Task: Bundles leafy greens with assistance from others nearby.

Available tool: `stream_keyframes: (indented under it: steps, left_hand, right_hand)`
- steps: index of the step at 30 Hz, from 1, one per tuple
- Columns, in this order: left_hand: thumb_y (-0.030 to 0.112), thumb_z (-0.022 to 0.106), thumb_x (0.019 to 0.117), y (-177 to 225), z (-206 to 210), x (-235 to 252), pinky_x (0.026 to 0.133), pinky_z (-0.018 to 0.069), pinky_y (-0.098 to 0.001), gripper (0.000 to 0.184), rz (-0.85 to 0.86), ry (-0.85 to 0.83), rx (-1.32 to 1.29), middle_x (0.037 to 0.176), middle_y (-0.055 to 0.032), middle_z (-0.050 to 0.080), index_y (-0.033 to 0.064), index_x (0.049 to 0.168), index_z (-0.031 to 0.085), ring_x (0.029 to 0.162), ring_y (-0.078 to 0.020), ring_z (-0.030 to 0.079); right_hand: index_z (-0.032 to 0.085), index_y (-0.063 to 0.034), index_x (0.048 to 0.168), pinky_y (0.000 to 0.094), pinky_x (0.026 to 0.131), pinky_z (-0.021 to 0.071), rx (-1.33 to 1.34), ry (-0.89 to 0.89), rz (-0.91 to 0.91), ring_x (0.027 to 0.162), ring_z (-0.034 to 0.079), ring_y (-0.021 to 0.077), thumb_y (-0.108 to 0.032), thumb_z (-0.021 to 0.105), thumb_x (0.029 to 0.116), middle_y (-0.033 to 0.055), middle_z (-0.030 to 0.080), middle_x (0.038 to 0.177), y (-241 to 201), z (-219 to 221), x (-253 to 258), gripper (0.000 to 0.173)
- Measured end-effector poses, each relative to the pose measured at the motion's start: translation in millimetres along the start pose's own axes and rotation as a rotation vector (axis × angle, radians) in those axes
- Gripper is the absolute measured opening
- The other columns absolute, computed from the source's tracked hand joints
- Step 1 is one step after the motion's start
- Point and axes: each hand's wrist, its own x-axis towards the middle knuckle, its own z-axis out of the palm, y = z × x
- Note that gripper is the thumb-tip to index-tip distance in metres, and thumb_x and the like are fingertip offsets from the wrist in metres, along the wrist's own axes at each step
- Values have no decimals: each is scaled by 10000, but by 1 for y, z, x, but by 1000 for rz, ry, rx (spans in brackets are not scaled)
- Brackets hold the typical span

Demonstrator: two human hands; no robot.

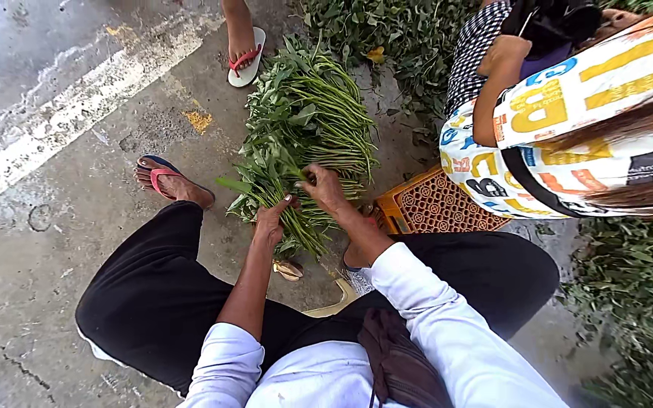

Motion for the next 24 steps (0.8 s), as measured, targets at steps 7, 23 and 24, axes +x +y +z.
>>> stream_keyframes:
  steps: [7,23,24]
  left_hand:
    - [33,733,914,-7,-8,5,862,574,-399,468,56,124,114,1156,-134,657,38,1332,523,981,-202,664]
    - [2,617,987,8,-4,10,757,641,-407,252,159,95,-68,857,-127,713,-25,1232,569,763,-246,736]
    - [-7,622,980,8,-4,11,741,641,-399,265,160,99,-66,853,-124,711,-19,1240,569,751,-239,733]
  right_hand:
    - [755,20,1123,528,1017,469,56,-74,-85,1150,610,376,-366,444,1097,240,651,1187,-10,45,-32,496]
    - [717,-26,1204,660,1026,402,-528,-167,2,1239,581,432,-73,602,988,229,648,1271,77,15,35,250]
    - [707,-20,1214,659,1020,415,-491,-164,12,1235,589,426,-111,610,991,232,639,1288,73,8,38,259]
